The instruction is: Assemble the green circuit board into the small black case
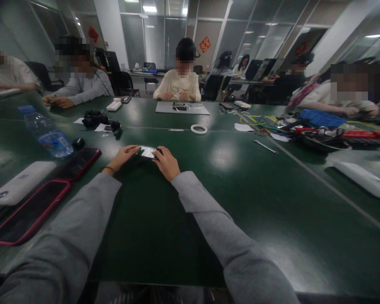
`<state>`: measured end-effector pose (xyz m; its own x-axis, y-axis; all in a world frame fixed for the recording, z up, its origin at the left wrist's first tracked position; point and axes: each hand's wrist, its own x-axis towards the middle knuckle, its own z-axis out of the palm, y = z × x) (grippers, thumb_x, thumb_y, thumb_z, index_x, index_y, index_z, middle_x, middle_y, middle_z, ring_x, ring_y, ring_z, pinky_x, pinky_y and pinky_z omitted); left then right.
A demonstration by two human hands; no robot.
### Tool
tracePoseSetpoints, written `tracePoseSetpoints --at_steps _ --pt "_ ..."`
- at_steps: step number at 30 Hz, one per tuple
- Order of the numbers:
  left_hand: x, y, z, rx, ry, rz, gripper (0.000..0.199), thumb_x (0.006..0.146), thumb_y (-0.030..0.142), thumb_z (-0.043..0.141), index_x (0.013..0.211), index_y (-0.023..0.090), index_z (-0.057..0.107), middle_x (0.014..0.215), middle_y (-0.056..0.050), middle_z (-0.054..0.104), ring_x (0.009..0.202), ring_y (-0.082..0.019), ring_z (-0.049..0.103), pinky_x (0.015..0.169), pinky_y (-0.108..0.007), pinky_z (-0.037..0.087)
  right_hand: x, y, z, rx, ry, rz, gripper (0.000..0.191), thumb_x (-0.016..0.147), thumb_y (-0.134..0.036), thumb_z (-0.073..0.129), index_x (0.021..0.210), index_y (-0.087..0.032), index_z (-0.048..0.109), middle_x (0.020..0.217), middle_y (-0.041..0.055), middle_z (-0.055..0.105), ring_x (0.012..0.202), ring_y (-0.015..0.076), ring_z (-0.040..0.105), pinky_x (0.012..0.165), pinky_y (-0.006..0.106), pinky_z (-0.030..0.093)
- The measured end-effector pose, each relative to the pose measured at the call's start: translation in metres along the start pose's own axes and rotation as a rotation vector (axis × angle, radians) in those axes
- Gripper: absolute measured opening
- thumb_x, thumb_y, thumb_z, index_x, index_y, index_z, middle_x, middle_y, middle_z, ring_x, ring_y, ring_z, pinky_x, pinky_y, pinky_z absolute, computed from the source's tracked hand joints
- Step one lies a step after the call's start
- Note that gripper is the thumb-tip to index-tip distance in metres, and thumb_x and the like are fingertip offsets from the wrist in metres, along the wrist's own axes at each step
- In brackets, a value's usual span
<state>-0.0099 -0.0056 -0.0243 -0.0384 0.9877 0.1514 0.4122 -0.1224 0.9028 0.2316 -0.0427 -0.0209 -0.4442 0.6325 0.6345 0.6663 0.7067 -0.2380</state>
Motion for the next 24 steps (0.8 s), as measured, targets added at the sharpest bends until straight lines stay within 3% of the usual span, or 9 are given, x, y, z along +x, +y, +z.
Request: tracePoseSetpoints --at_steps 4,11,15,20,24 --pt "-0.002 0.002 -0.001 -0.086 -0.015 -0.038 0.059 0.068 0.058 0.073 0.112 0.019 0.071 0.101 -0.008 0.075 0.102 -0.026 0.067 0.093 -0.035 0.049 0.0 0.003 0.001 0.019 -0.004 0.006 0.029 0.092 -0.016 0.064 0.119 -0.023 0.055 0.128 0.0107 0.048 0.119 0.0279 0.051 0.095 0.045 0.054" --pt "-0.006 0.008 -0.001 -0.276 -0.149 -0.046 0.067 0.065 0.055 0.078 0.117 0.015 0.066 0.108 -0.012 0.073 0.104 -0.026 0.067 0.094 -0.038 0.05 0.0 0.003 0.001 0.069 -0.049 0.032 0.037 0.087 -0.011 0.067 0.118 -0.024 0.052 0.122 0.0094 0.05 0.115 0.0276 0.052 0.095 0.046 0.052" --pt "-0.006 0.009 -0.001 -0.303 -0.156 -0.07 0.066 0.063 0.053 0.08 0.115 0.015 0.065 0.11 -0.012 0.073 0.105 -0.026 0.067 0.096 -0.04 0.05 0.001 0.008 0.006 0.168 0.01 0.067 0.047 0.083 -0.019 0.074 0.121 -0.022 0.047 0.118 0.0102 0.051 0.111 0.0283 0.054 0.096 0.047 0.05" --pt "-0.006 0.009 -0.002 -0.31 -0.179 -0.06 0.065 0.065 0.051 0.079 0.117 0.014 0.064 0.112 -0.013 0.072 0.106 -0.026 0.066 0.099 -0.041 0.048 0.0 0.023 0.02 0.428 0.127 0.265 0.057 0.085 -0.042 0.072 0.127 -0.02 0.04 0.116 0.0116 0.053 0.104 0.026 0.058 0.093 0.044 0.052" --pt "-0.006 0.009 -0.003 -0.32 -0.198 -0.057 0.066 0.065 0.05 0.08 0.119 0.015 0.064 0.113 -0.012 0.071 0.107 -0.026 0.066 0.101 -0.042 0.048 0.001 0.032 0.024 0.614 0.056 0.442 0.051 0.086 -0.04 0.067 0.124 -0.019 0.041 0.104 0.0092 0.059 0.098 0.0239 0.062 0.091 0.042 0.052"
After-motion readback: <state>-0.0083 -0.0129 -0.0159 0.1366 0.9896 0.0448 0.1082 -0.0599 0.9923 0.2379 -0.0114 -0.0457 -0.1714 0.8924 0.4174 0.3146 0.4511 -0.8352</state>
